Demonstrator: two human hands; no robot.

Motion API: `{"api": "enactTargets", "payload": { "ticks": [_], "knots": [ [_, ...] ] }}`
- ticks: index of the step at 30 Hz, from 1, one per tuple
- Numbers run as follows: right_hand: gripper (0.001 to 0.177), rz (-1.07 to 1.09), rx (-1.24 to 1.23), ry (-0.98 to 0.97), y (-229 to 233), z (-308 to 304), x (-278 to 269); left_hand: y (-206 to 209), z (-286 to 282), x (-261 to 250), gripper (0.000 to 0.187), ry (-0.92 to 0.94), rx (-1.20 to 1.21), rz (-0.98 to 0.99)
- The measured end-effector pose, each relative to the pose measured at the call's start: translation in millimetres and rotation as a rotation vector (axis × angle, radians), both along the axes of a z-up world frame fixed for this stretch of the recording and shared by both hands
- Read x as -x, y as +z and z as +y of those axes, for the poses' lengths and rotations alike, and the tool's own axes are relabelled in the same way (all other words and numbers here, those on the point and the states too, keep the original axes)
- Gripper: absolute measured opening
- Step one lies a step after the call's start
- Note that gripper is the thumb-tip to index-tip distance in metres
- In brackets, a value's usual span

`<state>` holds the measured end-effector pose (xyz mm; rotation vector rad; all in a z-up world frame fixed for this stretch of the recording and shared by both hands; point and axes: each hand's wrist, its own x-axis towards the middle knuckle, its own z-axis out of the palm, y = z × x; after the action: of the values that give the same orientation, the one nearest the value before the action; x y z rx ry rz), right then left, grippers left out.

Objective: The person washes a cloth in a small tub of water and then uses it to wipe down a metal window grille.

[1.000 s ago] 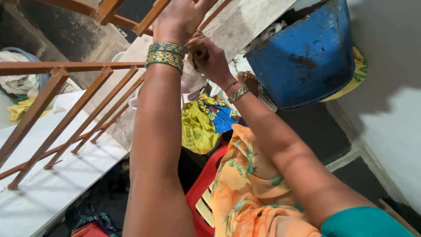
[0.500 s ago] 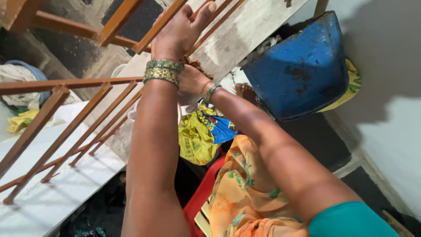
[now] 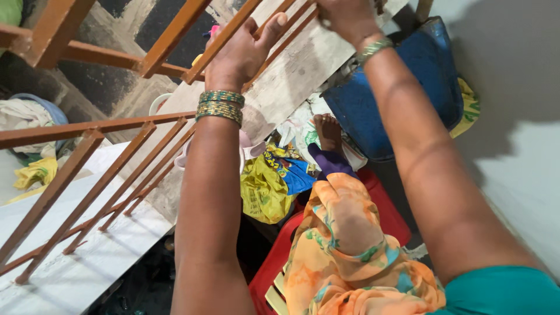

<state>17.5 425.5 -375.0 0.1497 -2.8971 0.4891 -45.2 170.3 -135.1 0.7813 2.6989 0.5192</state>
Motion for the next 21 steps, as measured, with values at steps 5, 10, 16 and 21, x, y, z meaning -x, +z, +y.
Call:
{"api": "enactTargets", "payload": {
  "ticks": [5, 10, 16, 21],
  "knots": [
    [0.013, -0.099, -0.146, 0.182, 22, -96, 10, 8, 3, 2, 0.088, 0.009, 0.093, -0.04],
    [0.032, 0.366, 0.487, 0.219, 54, -219, -6, 16, 3, -2, 0.09, 0.039, 0.131, -0.096],
    [0.016, 0.13, 0.146, 0.348, 27, -151, 3, 10, 7, 2, 0.091, 0.013, 0.052, -0.081],
    [0.025, -0.268, -0.452, 0.045, 9, 6, 19, 17, 10, 1, 0.092, 0.037, 0.136, -0.088]
  ]
}}
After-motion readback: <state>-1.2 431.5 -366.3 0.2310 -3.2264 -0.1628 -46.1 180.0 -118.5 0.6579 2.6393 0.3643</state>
